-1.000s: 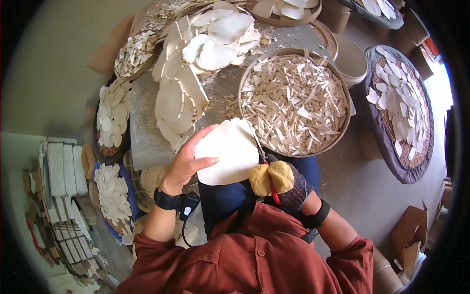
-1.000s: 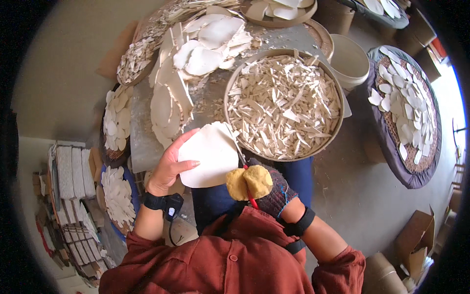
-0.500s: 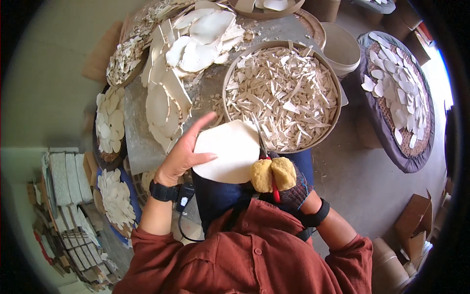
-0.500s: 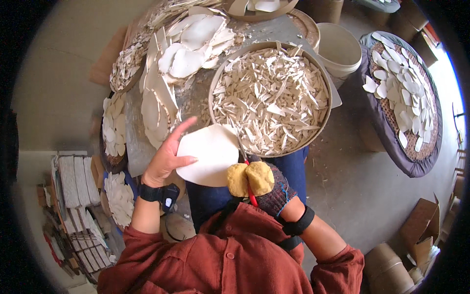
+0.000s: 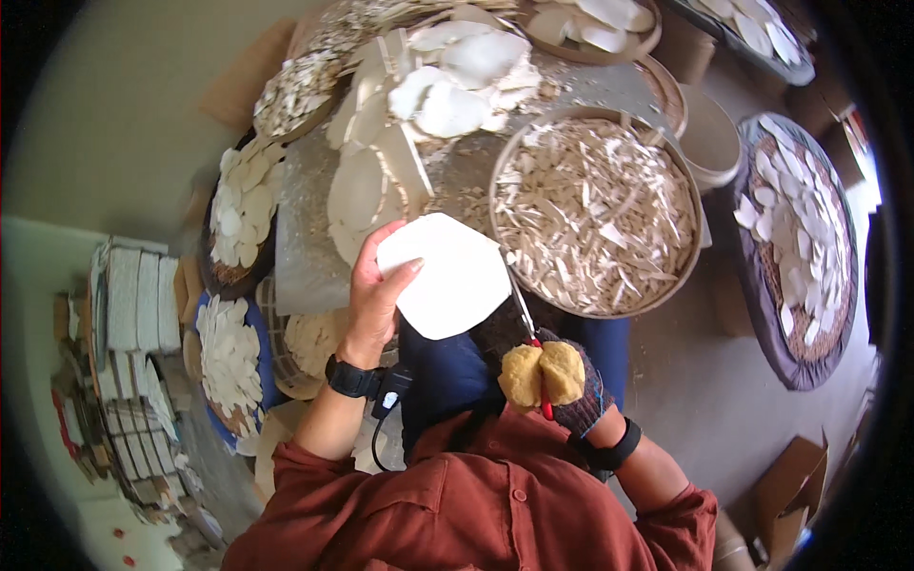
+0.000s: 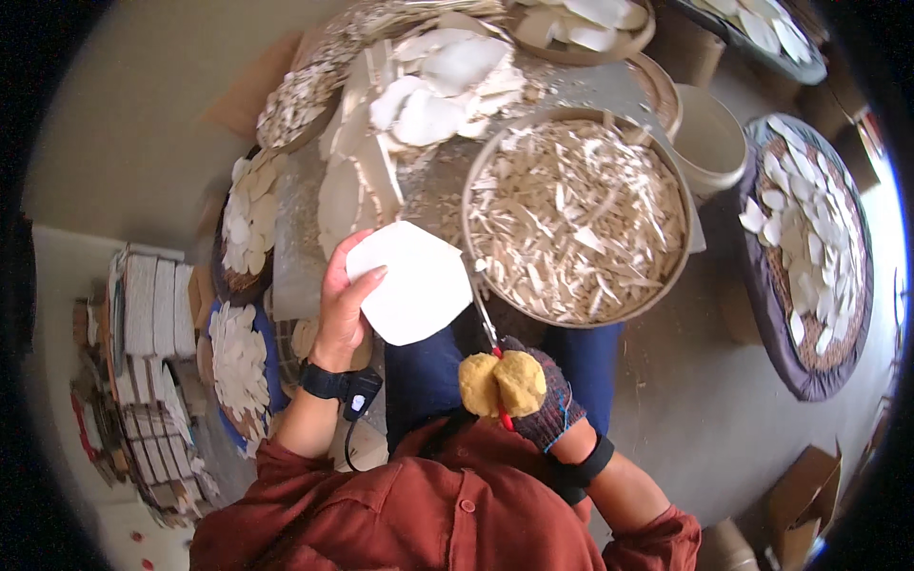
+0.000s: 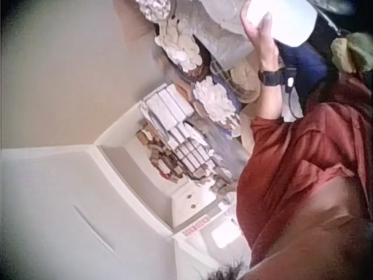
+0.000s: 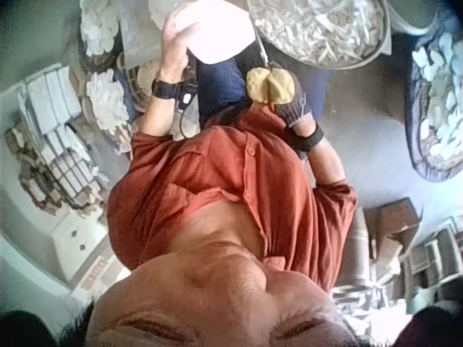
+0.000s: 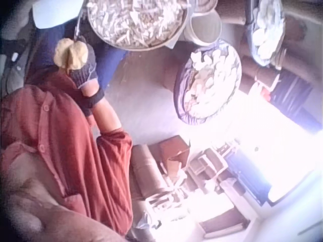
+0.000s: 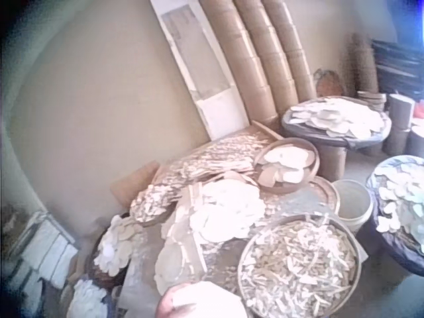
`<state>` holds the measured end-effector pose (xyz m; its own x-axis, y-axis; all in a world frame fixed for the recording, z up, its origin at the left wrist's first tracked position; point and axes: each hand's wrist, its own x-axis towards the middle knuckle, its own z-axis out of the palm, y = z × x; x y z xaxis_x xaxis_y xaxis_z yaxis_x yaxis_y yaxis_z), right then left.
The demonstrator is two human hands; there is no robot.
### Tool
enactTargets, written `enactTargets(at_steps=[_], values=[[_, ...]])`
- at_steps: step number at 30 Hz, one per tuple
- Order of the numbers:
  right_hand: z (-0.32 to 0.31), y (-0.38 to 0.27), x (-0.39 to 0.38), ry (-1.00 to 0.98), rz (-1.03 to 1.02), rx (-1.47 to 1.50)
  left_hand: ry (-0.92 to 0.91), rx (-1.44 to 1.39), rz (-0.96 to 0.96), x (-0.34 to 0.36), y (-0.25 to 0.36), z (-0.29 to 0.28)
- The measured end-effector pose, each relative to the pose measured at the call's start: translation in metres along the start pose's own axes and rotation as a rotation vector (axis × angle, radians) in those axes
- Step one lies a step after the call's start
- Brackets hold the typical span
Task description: The person picks up pieces of dried root from a pile, trims the edges using shears, and drops the shavings into a bowl.
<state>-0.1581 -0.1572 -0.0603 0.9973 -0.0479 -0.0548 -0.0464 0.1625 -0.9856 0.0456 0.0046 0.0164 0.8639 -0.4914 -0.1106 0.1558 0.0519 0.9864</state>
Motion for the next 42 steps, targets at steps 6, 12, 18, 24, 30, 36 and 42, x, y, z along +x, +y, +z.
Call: enactTargets(at_steps=[6, 12, 18, 24, 30, 36, 42], values=[[0.016, 0.005, 0.012, -0.114, 0.072, 0.349, -0.111, 0.082, -0.061, -0.017, 0.013, -0.021], [0.019, 0.001, 0.020, -0.225, 0.131, -0.140, -0.101, 0.086, -0.152, -0.025, 0.035, -0.072], [0.038, 0.006, 0.021, -0.025, 0.323, 0.304, 0.615, -0.085, 0.413, 0.014, 0.076, -0.238], [0.052, -0.016, 0.044, -0.294, 0.064, -0.345, 0.073, 0.529, 0.156, 0.079, 0.052, -0.148], [0.056, -0.013, 0.040, -0.292, 0.037, -0.445, 0.090, 1.275, 0.162, 0.119, -0.016, -0.120], [0.073, -0.008, 0.040, -0.081, 0.905, 1.213, -0.039, 1.401, 0.217, 0.098, 0.005, -0.091], [0.057, 0.038, 0.023, -0.057, 0.757, 1.161, 0.161, 1.262, 0.494, 0.087, 0.018, -0.095]])
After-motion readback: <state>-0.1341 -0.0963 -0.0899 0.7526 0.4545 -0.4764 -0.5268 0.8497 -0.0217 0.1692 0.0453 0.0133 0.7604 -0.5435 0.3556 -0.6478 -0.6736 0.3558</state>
